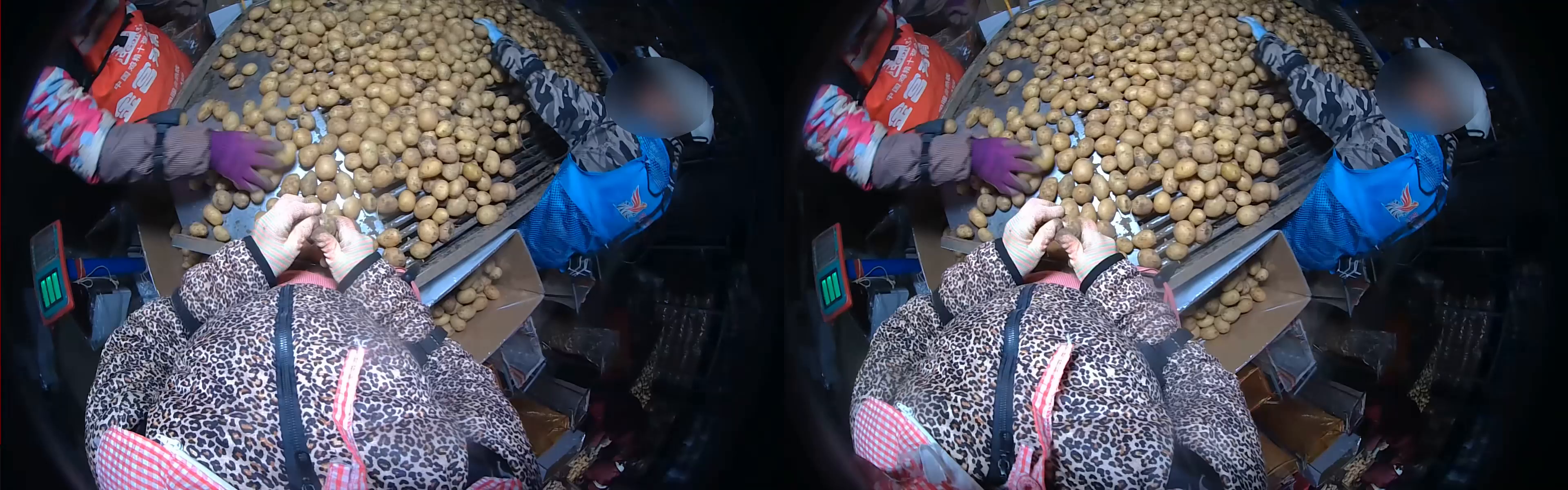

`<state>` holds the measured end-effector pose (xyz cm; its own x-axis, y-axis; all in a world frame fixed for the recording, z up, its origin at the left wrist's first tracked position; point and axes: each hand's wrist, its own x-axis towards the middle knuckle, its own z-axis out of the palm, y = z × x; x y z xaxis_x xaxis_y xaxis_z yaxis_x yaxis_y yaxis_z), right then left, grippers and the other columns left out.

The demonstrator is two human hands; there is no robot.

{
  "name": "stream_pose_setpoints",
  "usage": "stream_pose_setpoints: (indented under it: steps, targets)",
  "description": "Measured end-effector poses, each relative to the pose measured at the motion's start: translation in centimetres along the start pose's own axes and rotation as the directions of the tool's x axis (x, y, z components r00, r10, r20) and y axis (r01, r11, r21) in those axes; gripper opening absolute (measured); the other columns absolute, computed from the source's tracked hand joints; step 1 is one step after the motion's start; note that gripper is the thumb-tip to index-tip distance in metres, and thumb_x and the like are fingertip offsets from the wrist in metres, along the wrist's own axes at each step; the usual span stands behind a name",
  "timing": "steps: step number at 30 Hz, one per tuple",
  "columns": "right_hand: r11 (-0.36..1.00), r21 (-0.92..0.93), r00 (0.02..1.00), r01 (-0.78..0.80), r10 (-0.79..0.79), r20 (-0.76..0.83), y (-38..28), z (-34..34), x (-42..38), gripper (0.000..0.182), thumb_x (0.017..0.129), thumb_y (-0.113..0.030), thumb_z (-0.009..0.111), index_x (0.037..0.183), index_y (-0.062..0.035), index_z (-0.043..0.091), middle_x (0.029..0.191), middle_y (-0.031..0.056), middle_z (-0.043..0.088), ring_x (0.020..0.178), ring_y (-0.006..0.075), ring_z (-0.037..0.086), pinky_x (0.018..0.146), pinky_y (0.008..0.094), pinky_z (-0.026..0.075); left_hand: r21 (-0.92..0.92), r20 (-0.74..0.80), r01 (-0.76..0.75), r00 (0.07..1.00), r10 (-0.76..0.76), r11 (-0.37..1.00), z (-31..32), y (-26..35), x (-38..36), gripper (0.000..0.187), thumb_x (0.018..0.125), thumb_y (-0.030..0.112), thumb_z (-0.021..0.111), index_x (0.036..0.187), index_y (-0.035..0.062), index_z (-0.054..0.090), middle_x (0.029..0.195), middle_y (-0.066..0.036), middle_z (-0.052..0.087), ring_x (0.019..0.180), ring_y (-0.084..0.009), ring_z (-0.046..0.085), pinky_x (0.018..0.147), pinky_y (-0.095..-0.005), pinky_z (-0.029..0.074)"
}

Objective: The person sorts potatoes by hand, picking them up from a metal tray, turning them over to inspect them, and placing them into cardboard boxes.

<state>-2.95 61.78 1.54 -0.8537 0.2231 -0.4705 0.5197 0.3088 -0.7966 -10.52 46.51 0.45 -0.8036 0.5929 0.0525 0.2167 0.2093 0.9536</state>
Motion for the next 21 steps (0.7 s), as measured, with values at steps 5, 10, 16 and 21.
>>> stream_pose_setpoints:
  steps: [5,10,16,21]
  targets:
    - [0.964,-0.265,0.952,-0.033,-0.05,-0.301,1.9,-7.5,2.2,0.063,0.08,-0.037,0.068,0.133,-0.0067,0.049,0.12,0.0273,0.058,0.108,0.0407,0.059,0.096,0.0443,0.047,0.388,-0.046,-0.117,0.988,0.145,0.914,-1.8,-2.2,1.5,0.039,0.083,0.005,0.062,0.121,0.0064,0.053,0.117,-0.019,0.054,0.11,-0.0353,0.055,0.093,-0.0393,0.046]
    - [0.776,-0.269,0.731,-0.57,0.329,-0.598,11.4,-19.9,7.9,0.065,0.086,-0.035,0.06,0.139,-0.0066,0.036,0.122,0.0283,0.056,0.11,0.0412,0.058,0.094,0.0461,0.048,0.347,-0.045,0.176,0.984,-0.171,0.921,-3.5,-5.1,0.1,0.051,0.082,0.009,0.063,0.13,0.0051,0.048,0.123,-0.018,0.053,0.114,-0.0308,0.055,0.098,-0.0378,0.045]
    - [0.785,-0.382,0.823,-0.488,0.267,-0.502,10.5,-19.2,8.3,0.077,0.081,-0.042,0.066,0.141,-0.0064,0.034,0.126,0.0297,0.054,0.114,0.0421,0.056,0.1,0.0473,0.043,0.212,0.039,0.33,0.938,-0.345,0.92,-2.9,-5.6,0.3,0.045,0.083,0.011,0.063,0.127,0.0049,0.052,0.12,-0.016,0.055,0.109,-0.0281,0.058,0.096,-0.0363,0.046]
    - [0.705,0.701,0.984,0.106,0.027,-0.177,12.1,-17.2,6.4,0.066,0.081,-0.022,0.068,0.14,-0.0088,0.041,0.118,0.012,0.057,0.1,0.0245,0.06,0.078,0.0414,0.056,0.212,0.145,0.263,0.944,-0.296,0.941,-2.0,-5.8,1.4,0.044,0.085,0.013,0.061,0.127,0.0045,0.053,0.12,-0.017,0.058,0.112,-0.0275,0.057,0.096,-0.0357,0.045]
